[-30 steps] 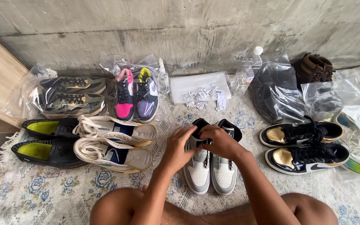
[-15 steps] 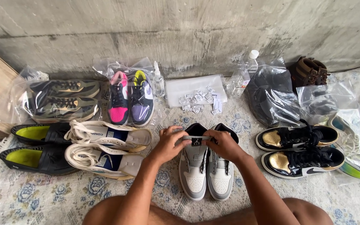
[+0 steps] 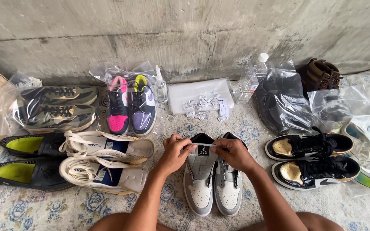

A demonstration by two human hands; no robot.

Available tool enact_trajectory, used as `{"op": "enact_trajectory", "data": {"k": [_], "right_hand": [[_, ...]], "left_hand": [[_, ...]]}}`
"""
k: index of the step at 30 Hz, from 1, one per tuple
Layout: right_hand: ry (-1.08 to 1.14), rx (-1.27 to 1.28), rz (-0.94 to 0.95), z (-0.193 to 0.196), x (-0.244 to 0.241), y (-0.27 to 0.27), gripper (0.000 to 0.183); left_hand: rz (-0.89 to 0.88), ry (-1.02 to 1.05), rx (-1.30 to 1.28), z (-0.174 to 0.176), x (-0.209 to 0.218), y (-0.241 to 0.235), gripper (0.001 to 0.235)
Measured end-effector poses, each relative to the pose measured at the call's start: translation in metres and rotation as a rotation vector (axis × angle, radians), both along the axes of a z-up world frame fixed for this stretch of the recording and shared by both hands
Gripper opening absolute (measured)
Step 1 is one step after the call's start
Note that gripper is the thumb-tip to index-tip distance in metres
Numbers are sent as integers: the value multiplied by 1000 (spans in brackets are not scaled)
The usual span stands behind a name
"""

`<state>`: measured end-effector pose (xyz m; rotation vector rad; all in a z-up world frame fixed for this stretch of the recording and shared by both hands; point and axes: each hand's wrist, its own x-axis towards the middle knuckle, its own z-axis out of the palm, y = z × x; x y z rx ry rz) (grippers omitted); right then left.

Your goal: The person sits on a rug and cleans a pair of white and grey sneakers. They wipe the exterior of the shoes with a cloth, then remove the insoles to clean the interior surfaces. The person also removes the laces from one shoe and wipes the inside tongue area.

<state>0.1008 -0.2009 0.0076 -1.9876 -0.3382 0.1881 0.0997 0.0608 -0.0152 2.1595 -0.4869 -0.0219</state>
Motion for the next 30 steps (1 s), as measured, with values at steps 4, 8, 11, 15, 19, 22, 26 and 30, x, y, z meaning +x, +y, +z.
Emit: {"op": "enact_trajectory", "data": {"k": [4, 8, 11, 15, 19, 22, 26, 30], "right_hand": [[19, 39, -17, 2, -2, 3, 15], [-4, 44, -27, 11, -5, 8, 16], [2, 82, -40, 4, -6, 8, 15], [37, 162, -27, 3, -11, 4, 15], [36, 108, -17, 5, -9, 4, 13], [43, 90, -29, 5, -4, 4, 10], [76, 80, -21, -3, 3, 1, 9], [81, 69, -23, 4, 4, 3, 10]], "left_hand": [[21, 28, -13, -8, 3, -2, 34], [66, 64, -40, -18, 3, -3, 36], [70, 95, -73, -18, 0, -1, 35], [66, 101, -93, -7, -4, 1, 33], [74, -3, -16, 9, -6, -6, 35], [127, -81, 115, -10, 2, -11, 33], [187, -39, 107, -24, 6, -15, 34], [196, 22, 91, -19, 3, -13, 33]]}}
